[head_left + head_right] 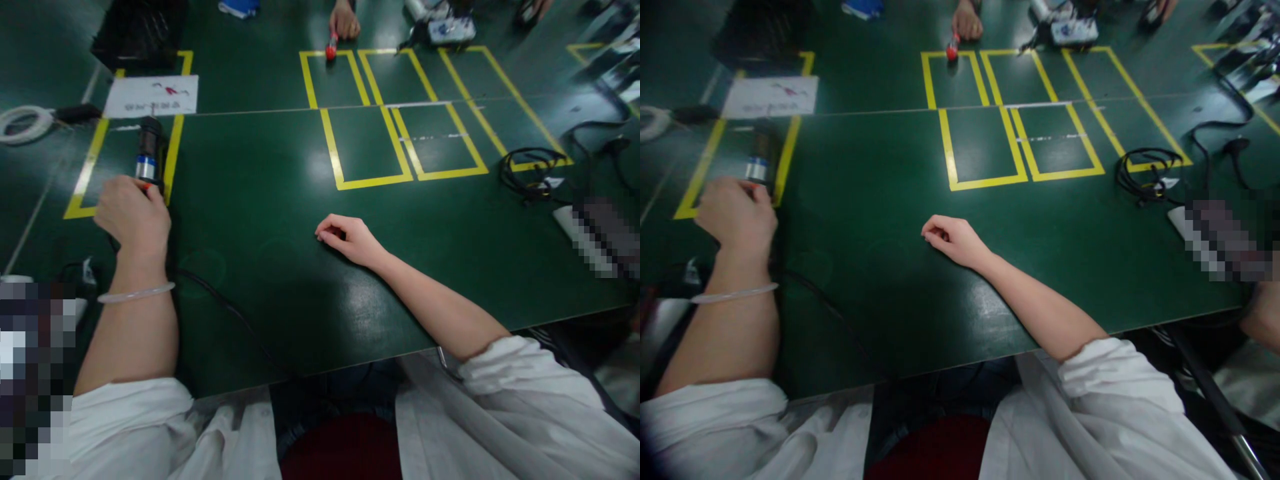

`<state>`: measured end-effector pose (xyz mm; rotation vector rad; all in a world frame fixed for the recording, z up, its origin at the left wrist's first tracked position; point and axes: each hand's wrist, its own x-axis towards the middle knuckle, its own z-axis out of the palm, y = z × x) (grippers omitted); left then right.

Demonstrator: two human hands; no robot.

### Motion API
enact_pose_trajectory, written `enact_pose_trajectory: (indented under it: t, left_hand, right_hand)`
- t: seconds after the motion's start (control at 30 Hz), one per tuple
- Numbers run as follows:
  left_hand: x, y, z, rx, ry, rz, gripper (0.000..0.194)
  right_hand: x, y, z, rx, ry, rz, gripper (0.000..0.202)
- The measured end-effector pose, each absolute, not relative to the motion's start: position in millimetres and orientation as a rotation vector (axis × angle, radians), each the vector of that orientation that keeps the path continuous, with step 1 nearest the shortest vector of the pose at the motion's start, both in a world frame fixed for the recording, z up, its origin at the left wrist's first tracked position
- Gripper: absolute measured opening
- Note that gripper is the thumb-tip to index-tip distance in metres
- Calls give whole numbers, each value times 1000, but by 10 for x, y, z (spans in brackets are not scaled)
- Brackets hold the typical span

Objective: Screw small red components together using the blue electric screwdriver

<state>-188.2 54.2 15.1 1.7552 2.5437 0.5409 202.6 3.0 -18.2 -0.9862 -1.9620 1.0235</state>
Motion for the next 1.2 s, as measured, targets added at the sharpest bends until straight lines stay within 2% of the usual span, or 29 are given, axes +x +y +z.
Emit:
enact_pose_trajectory:
  t: [0.13,0.2,0.3,0.47,0.57,0.63,0.8,1.2]
  left_hand:
    - [-1658,604,217,1978,2341,774,41]
    - [-1374,611,260,1970,2002,898,37]
    - [-817,503,290,1869,1437,862,34]
    - [-163,162,211,1705,931,558,58]
    - [-93,67,150,1642,859,515,65]
    - [-112,61,130,1614,877,539,61]
    - [-158,101,106,1534,933,598,40]
    - [-142,126,45,1531,884,561,40]
  right_hand:
    - [2029,35,-180,-978,-1965,1024,15]
    - [2031,35,-183,-972,-1962,1034,14]
    - [2030,33,-201,-962,-1927,1080,12]
    - [2014,24,-230,-833,-1871,1228,34]
    - [2004,10,-220,-784,-1924,1238,23]
    - [2002,0,-207,-793,-1936,1222,19]
    - [2011,-5,-193,-829,-1884,1158,18]
    - [2022,19,-255,-834,-1928,1038,14]
